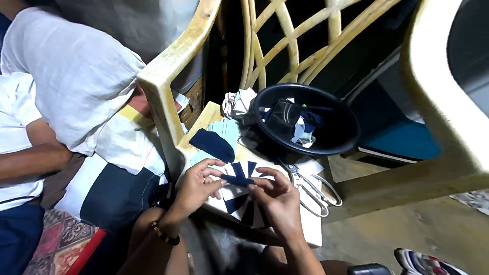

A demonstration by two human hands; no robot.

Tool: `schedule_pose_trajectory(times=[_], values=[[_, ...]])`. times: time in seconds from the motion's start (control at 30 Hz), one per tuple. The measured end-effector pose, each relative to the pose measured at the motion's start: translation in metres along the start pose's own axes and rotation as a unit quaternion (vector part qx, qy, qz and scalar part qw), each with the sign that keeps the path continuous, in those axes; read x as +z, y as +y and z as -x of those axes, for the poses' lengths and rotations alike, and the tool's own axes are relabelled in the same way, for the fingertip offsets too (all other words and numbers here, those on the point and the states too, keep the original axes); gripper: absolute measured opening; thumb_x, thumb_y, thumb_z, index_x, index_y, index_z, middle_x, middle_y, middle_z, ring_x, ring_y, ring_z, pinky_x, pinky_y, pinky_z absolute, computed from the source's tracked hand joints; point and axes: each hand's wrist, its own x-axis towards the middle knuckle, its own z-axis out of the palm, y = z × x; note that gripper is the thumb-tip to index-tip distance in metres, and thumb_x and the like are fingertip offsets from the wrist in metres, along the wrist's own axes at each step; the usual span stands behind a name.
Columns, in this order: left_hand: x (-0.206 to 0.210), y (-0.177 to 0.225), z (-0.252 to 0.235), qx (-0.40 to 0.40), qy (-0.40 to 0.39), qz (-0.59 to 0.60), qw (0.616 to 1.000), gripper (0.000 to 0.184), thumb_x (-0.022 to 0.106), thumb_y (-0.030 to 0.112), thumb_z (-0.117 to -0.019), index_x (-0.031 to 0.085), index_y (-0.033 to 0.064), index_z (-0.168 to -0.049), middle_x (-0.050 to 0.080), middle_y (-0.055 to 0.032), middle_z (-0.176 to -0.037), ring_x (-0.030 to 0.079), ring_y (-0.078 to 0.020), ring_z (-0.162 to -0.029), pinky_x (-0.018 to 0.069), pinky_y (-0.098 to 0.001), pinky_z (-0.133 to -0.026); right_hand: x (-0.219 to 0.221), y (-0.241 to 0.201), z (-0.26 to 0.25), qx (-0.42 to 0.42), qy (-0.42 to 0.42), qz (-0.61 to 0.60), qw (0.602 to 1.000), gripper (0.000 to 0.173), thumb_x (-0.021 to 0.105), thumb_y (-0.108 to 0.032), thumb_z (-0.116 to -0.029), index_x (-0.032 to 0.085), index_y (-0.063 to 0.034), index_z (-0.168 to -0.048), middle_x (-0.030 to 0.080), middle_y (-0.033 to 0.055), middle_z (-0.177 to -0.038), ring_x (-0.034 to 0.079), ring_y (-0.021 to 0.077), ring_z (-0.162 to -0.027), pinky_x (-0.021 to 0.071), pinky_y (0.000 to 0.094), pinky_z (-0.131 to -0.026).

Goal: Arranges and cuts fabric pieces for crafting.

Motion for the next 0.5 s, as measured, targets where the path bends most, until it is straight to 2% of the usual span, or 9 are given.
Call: schedule_pose_trajectory(times=[0.07,0.1,0.2,0.27,0.33,0.4,0.5], values=[[0.0,-0.003,0.001,0.034,-0.006,0.013,0.999,0.031,0.061,-0.013,-0.0877,0.059,-0.0069,-0.118,0.074,-0.003,-0.092,0.073,-0.0096,-0.07,0.0634,-0.0248,-0.067,-0.002,0.002,0.002,-0.021,-0.01,-0.023,0.999,0.038,0.06,0.014,-0.0819,0.056,0.0015,-0.117,0.078,-0.0037,-0.089,0.073,0.0042,-0.074,0.0606,0.0206,-0.068],[0.0,-0.007,0.001,0.057,-0.009,0.012,0.998,0.027,0.056,-0.012,-0.0884,0.06,-0.0077,-0.115,0.074,-0.0037,-0.094,0.074,-0.0115,-0.077,0.0645,-0.0276,-0.073,-0.003,0.004,0.003,-0.031,-0.012,-0.032,0.999,0.038,0.057,0.014,-0.0821,0.056,0.0005,-0.117,0.078,-0.0036,-0.092,0.074,0.0047,-0.079,0.0607,0.0211,-0.072],[0.0,-0.013,-0.001,0.094,-0.009,0.005,0.996,0.026,0.046,-0.007,-0.0922,0.064,-0.0036,-0.11,0.075,-0.0006,-0.095,0.072,-0.0077,-0.083,0.0612,-0.0256,-0.076,-0.003,0.012,0.007,-0.053,-0.002,-0.058,0.997,0.033,0.052,0.011,-0.0874,0.056,0.0006,-0.118,0.079,-0.0014,-0.094,0.075,0.0074,-0.084,0.0616,0.0237,-0.078],[0.003,-0.014,-0.001,0.097,0.012,0.006,0.995,0.018,0.052,-0.004,-0.096,0.067,-0.001,-0.106,0.076,0.001,-0.09,0.072,-0.0052,-0.08,0.0594,-0.0224,-0.074,0.001,0.015,0.008,-0.06,0.025,-0.059,0.996,0.026,0.058,0.008,-0.0915,0.058,0.0003,-0.117,0.078,-0.0016,-0.091,0.075,0.0066,-0.083,0.0613,0.0216,-0.077],[0.006,-0.014,-0.003,0.099,0.035,0.006,0.994,0.013,0.065,-0.007,-0.0907,0.068,-0.0011,-0.102,0.076,0.0,-0.09,0.072,-0.005,-0.079,0.0604,-0.0214,-0.074,0.004,0.018,0.007,-0.061,0.05,-0.055,0.995,0.027,0.065,0.009,-0.0882,0.06,0.001,-0.114,0.079,-0.0007,-0.09,0.075,0.0068,-0.083,0.0612,0.0209,-0.076],[0.007,-0.015,-0.003,0.089,0.04,0.006,0.995,0.022,0.071,-0.012,-0.0821,0.068,-0.0036,-0.103,0.074,-0.0048,-0.1,0.072,-0.0059,-0.08,0.0613,-0.0223,-0.076,0.004,0.02,0.007,-0.057,0.057,-0.043,0.996,0.031,0.067,0.013,-0.0832,0.061,0.0033,-0.113,0.079,0.0018,-0.095,0.075,0.008,-0.086,0.0617,0.0219,-0.079],[0.008,-0.013,-0.003,0.045,0.067,0.004,0.997,0.03,0.073,-0.014,-0.0779,0.067,-0.005,-0.106,0.073,-0.01,-0.108,0.072,-0.0071,-0.075,0.0617,-0.0228,-0.072,0.004,0.023,0.004,-0.079,0.059,-0.004,0.995,0.033,0.068,0.013,-0.0791,0.063,0.0083,-0.112,0.075,0.003,-0.102,0.073,0.0052,-0.087,0.0613,0.0201,-0.078]])
